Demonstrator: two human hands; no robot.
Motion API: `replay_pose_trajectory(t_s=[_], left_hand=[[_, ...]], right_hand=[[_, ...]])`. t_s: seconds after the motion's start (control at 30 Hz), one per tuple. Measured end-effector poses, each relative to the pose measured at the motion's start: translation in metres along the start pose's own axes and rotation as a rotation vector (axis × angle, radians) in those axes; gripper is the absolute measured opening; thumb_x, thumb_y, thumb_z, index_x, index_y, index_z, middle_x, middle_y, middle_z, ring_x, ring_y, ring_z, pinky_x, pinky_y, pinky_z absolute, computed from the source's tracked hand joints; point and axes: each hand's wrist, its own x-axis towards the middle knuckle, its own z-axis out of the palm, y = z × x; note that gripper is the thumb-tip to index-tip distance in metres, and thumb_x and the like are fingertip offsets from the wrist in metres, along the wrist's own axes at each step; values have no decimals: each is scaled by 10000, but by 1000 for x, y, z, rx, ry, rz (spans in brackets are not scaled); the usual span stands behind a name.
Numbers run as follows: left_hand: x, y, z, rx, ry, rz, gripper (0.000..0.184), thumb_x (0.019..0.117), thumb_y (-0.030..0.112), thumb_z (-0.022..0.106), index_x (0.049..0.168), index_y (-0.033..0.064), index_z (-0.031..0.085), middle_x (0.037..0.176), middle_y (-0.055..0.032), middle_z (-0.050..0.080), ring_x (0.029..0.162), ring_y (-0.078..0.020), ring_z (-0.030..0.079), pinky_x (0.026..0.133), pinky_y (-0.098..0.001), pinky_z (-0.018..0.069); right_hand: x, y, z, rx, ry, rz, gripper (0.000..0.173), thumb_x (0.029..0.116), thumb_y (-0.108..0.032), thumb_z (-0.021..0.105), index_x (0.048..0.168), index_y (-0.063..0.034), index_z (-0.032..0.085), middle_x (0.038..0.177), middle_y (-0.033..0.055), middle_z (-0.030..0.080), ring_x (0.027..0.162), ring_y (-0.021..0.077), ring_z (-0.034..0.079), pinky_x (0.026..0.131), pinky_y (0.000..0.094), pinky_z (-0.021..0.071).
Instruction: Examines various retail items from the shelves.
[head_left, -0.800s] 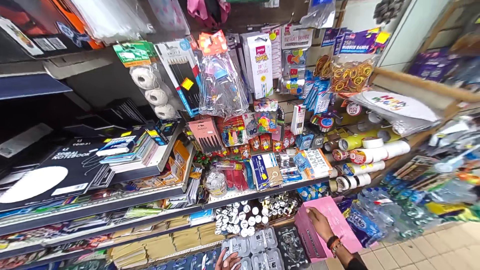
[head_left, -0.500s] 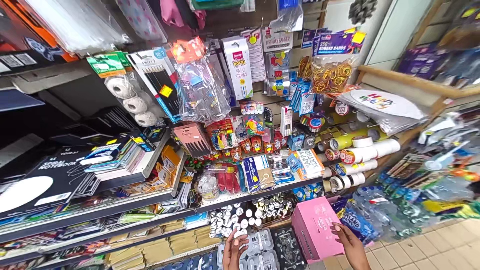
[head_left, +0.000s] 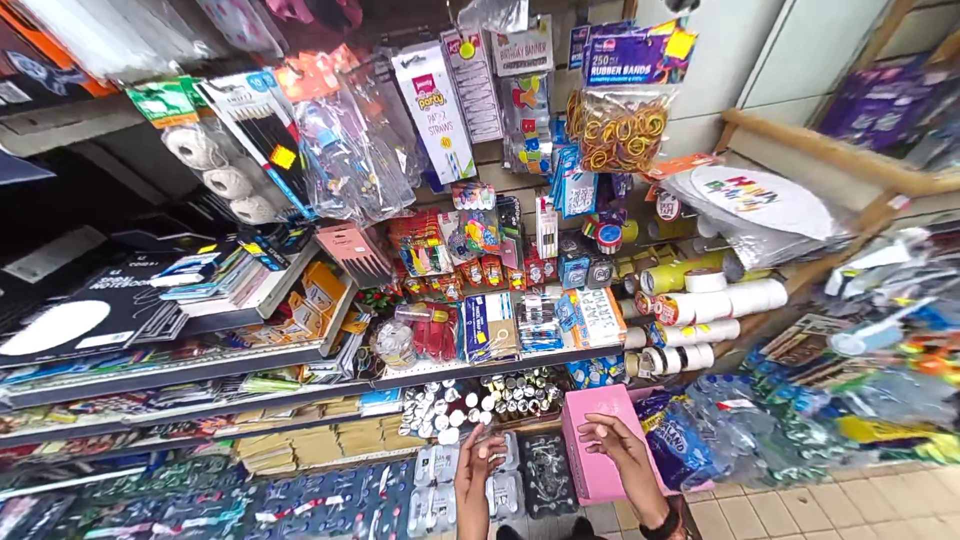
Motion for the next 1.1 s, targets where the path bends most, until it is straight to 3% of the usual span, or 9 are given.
replay_pose_trajectory(t_s=[0.37,0.7,0.9,1.1], left_hand=[[3,4,-23,9,-34,-8,525,1079,274,450,1518,-5,375,1211,-249,667,1060,-356,686,898,-467,591],[7,1,-71,25,-96,-52,503,1095,255,420,1519,-12,374,1206,-260,665,1062,-376,685,902,-491,593],[9,-4,-83,34,-7,-58,506,1086,236,406,1516,-27,361,1203,-259,667,1050,-370,690,900,-482,594],[20,-8,-77,19,66,-69,512,1086,255,399,1521,-13,361,1214,-252,668,1058,-367,689,894,-475,593]], right_hand=[[-10,-1,33,10,10,-107,355,1068,-200,490,1306,30,619,1139,222,705,992,341,703,832,433,616],[-25,51,72,-81,6,56,302,1049,-147,520,1275,14,639,1103,172,728,946,289,723,797,409,627],[-4,82,72,-110,-38,198,274,1035,-151,549,1236,-7,666,1082,154,736,927,286,729,779,414,633],[28,72,74,-85,-30,97,290,1030,-158,557,1253,-3,660,1112,164,729,953,304,723,808,427,629]])
